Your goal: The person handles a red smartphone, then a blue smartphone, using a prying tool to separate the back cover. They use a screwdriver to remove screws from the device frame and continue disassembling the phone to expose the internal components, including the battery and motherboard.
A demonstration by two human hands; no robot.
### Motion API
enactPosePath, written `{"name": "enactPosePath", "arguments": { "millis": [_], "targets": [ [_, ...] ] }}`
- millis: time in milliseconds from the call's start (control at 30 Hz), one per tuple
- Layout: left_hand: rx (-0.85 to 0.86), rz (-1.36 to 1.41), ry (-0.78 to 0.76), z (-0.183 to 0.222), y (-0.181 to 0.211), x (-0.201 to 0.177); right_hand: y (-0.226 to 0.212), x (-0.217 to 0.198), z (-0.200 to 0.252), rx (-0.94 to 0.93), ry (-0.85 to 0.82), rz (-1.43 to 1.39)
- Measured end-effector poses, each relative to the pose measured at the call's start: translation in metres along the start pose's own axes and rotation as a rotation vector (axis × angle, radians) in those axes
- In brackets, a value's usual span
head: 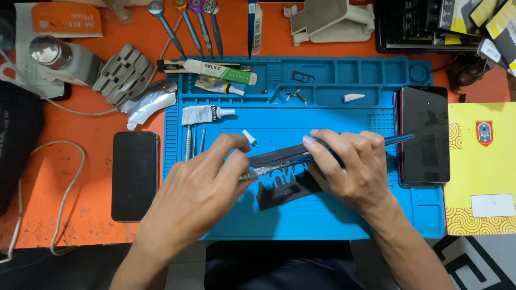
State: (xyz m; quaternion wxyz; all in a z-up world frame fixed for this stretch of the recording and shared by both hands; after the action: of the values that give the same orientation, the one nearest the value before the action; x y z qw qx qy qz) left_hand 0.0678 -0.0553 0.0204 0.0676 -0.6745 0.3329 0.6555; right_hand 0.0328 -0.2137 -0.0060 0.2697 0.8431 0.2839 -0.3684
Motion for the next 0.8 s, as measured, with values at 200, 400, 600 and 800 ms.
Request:
{"name": "enactPosePath", "arguments": {
  "millis": [200,400,600,800],
  "targets": [
    [0.054,-0.004,0.06,0.0039,-0.0013,0.0052,-0.0001,0.001,0.0011,-0.006,-0.009,0.002],
    [0.069,0.028,0.051,0.0046,0.0007,0.0024,0.0009,0.0011,0.0017,0.004,-0.007,-0.01],
    [0.007,-0.024,0.033,0.0014,-0.0012,0.001,0.0016,0.0011,0.0007,0.009,-0.019,-0.012],
    [0.07,-0.021,0.066,0.0038,0.0,0.0024,0.0016,0.0017,0.0007,0.015,-0.018,-0.022]
  ]
}}
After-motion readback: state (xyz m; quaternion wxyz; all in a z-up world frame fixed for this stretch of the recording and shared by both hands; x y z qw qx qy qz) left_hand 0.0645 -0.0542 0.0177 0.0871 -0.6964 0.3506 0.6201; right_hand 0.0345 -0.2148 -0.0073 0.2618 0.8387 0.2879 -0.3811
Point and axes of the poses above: each hand's wrist, its own z-axis away from the middle knuckle, its own x-axis out of the palm, y = z × x, the point moved 9 cm from there along -z, towards the middle knuckle, and after that the axes turned 10 degrees about -x, right-handed, at the moved point
